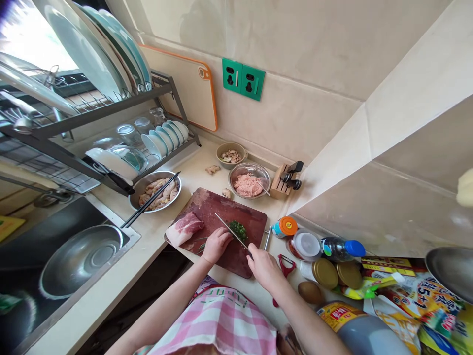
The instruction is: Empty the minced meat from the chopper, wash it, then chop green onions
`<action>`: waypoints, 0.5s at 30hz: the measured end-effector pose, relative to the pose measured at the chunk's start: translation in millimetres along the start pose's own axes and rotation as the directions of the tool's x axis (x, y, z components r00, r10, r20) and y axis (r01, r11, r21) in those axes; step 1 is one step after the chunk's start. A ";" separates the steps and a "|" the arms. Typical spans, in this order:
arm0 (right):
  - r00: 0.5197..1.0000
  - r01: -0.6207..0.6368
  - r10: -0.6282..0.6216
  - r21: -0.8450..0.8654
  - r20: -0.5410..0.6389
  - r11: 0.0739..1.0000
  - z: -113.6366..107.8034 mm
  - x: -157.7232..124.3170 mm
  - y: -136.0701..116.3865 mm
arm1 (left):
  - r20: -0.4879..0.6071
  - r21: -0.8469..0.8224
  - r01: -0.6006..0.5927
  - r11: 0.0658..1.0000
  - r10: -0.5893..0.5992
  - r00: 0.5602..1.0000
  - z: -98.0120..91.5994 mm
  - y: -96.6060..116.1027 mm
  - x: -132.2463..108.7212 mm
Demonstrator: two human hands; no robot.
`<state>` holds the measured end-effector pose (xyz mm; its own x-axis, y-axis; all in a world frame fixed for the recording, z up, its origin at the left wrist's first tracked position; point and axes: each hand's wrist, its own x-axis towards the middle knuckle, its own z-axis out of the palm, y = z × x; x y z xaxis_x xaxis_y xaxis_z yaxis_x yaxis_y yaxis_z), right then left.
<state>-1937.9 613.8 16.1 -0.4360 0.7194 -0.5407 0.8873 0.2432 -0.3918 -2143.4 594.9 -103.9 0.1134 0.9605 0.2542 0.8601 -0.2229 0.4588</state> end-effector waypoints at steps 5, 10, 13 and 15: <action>0.997 -0.076 0.076 -0.003 0.023 0.997 11.0 21.2 -14.3 | 0.009 -0.033 -0.022 0.999 0.023 1.000 0.5 -3.0 -5.4; 1.000 -0.008 0.009 0.090 -0.007 0.996 12.5 14.8 -3.7 | -0.013 0.079 -0.092 0.993 0.093 0.996 -4.2 -6.2 -12.7; 1.000 0.016 -0.014 0.082 -0.015 0.997 6.5 1.7 2.8 | -0.003 0.068 -0.100 0.993 0.100 0.995 -5.0 -7.4 -12.8; 1.000 0.017 -0.017 0.051 0.001 0.999 4.0 -1.3 1.0 | -0.006 0.039 -0.099 0.994 0.099 0.995 -4.4 -7.6 -12.0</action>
<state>-1937.0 610.4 13.4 -0.4514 0.7143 -0.5347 0.8709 0.2221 -0.4385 -2153.4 584.3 -106.7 0.1953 0.9325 0.3037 0.8633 -0.3104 0.3980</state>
